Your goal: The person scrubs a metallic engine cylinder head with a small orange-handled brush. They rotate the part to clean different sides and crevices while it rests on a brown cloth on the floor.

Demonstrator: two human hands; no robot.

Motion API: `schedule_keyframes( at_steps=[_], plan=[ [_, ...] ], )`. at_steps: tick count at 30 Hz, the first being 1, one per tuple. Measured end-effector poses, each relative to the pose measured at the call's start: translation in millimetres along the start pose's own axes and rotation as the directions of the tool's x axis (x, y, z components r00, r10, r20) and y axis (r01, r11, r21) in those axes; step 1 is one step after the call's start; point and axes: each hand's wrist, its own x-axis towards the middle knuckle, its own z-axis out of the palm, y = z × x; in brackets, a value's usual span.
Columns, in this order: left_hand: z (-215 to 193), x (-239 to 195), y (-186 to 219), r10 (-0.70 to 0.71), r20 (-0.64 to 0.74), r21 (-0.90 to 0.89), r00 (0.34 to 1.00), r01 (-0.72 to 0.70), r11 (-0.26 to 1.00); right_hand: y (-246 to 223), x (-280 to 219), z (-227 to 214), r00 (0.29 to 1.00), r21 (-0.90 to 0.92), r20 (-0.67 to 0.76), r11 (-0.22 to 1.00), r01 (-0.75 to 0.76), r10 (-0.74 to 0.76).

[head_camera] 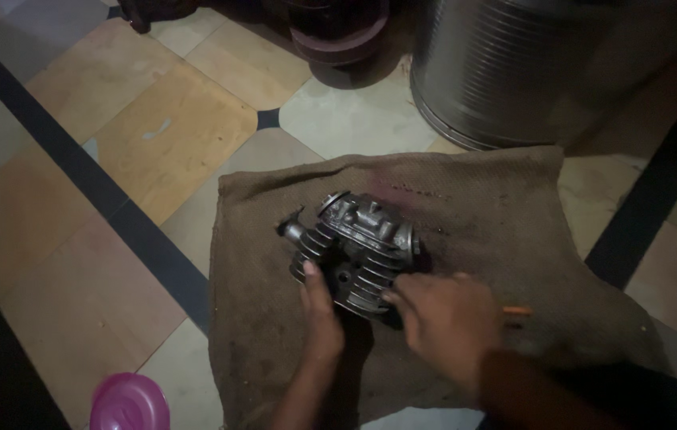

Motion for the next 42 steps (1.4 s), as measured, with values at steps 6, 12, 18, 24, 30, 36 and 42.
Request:
schedule_keyframes(
  at_steps=[6, 12, 18, 24, 30, 36, 42],
  plan=[
    [-1, 5, -8, 0.116, 0.049, -0.079, 0.992, -0.112, 0.99, 11, 3, 3, 0.97, 0.117, -0.21, 0.982, 0.151, -0.125],
    [-5, 7, -13, 0.159, 0.123, -0.165, 0.98, -0.138, 0.977, 22, 5, 7, 0.911, 0.145, -0.342, 0.944, 0.295, -0.232],
    [-5, 5, -6, 0.148, 0.094, -0.289, 0.984, -0.115, 0.951, 20, 2, 14, 0.846, 0.037, -0.329, 0.89, 0.455, -0.419],
    [-4, -4, -9, 0.104, 0.125, -0.22, 0.987, -0.075, 0.973, 13, -22, 4, 0.926, 0.164, -0.273, 0.936, 0.311, -0.26],
    [-2, 12, -9, 0.205, 0.149, -0.335, 0.967, -0.146, 0.931, 21, -16, -38, 0.984, 0.228, -0.177, 0.971, 0.07, -0.029],
    [-10, 10, -10, 0.106, 0.137, -0.214, 0.985, -0.075, 0.974, 13, -14, -38, 0.987, 0.198, -0.105, 0.971, 0.137, -0.118],
    [-7, 11, -6, 0.076, 0.064, -0.098, 0.995, -0.069, 0.993, -6, -16, -29, 0.996, -0.011, 0.09, 1.0, 0.02, -0.019]
  ],
)
